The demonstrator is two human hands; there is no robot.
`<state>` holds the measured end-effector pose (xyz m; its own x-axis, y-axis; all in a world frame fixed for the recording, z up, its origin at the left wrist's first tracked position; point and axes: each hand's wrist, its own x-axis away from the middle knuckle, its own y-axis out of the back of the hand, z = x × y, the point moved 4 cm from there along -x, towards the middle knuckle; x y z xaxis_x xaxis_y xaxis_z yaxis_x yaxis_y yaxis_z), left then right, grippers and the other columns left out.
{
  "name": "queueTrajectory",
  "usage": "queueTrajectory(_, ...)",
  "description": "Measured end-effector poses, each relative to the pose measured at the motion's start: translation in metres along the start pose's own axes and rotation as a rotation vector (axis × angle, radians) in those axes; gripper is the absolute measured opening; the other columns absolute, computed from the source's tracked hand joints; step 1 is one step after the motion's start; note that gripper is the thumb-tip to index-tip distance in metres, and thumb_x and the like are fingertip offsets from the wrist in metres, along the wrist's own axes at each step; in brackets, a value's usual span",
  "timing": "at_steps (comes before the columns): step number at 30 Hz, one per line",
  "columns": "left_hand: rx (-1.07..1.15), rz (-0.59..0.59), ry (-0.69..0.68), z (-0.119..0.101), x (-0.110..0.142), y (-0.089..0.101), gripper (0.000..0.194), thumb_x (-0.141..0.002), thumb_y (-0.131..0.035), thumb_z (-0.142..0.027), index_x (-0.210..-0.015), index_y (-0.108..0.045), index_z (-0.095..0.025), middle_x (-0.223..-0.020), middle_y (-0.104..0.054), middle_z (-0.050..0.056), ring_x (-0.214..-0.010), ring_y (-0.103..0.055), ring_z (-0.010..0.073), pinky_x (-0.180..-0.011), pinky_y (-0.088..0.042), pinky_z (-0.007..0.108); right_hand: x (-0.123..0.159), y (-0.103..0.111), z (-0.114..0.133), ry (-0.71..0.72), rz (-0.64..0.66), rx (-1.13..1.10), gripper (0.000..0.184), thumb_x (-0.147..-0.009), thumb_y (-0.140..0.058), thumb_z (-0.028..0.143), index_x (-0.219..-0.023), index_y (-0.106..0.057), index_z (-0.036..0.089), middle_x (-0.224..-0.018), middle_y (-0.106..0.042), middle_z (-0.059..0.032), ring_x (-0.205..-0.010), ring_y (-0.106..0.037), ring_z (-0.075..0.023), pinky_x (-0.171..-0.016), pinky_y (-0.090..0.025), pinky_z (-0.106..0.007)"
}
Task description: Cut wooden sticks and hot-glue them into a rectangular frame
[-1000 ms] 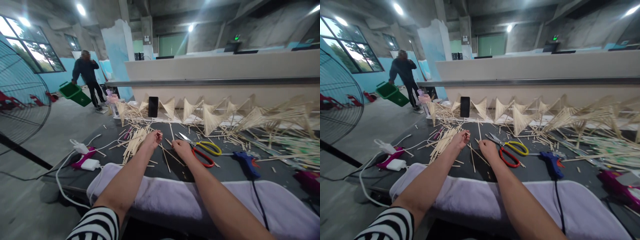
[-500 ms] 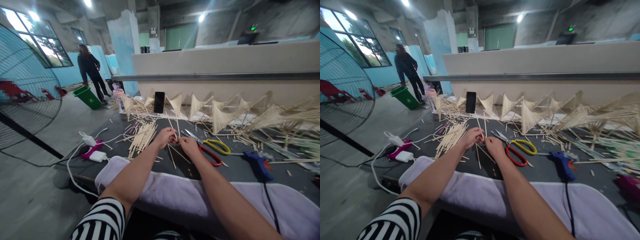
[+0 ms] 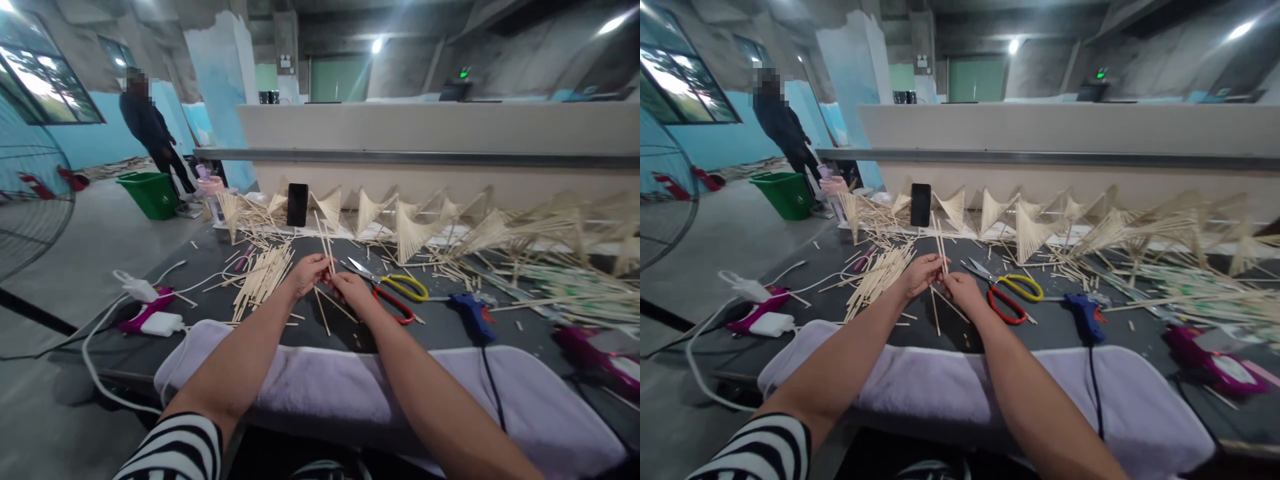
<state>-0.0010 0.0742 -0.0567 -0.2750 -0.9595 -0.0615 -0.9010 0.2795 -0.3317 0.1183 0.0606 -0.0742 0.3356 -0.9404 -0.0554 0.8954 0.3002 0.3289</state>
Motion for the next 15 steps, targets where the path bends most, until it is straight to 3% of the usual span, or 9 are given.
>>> queueTrajectory(5, -0.014, 0.047, 0.018, -0.0009, -0.0006, 0.0016, 0.024, -0.069, -0.068, -0.028, -0.084, -0.063, -0.01, -0.058, -0.057, 0.001, -0.047, -0.051, 0.006, -0.046, -0.037, 0.017, 0.0, -0.0032, 0.0018, -0.027, 0.066, -0.206, 0.038, -0.075, -0.046, 0.051, -0.061, -0.053, 0.016, -0.044, -0.044, 0.0035, -0.036, -0.034, -0.0066, -0.037, -0.026, -0.019)
queueTrajectory(11, -0.082, 0.002, 0.061, -0.0012, 0.0, 0.0043, 0.021, -0.067, -0.068, -0.03, -0.072, -0.059, -0.012, -0.052, -0.057, 0.001, -0.043, -0.051, 0.0086, -0.044, -0.039, 0.019, 0.0014, -0.004, 0.0031, -0.01, 0.168, -0.18, 0.041, -0.077, -0.045, 0.053, -0.072, -0.06, 0.015, -0.048, -0.05, 0.003, -0.038, -0.038, -0.0061, -0.039, -0.028, -0.019)
queueTrajectory(15, -0.094, -0.021, 0.04, -0.002, -0.0014, 0.0075, 0.023, -0.065, -0.07, -0.03, -0.071, -0.059, -0.012, -0.053, -0.057, 0.001, -0.043, -0.052, 0.0084, -0.044, -0.04, 0.02, 0.0019, -0.0013, 0.0039, 0.012, 0.158, -0.184, 0.038, -0.076, -0.048, 0.051, -0.076, -0.061, 0.015, -0.05, -0.051, 0.0038, -0.038, -0.038, -0.0055, -0.039, -0.028, -0.019)
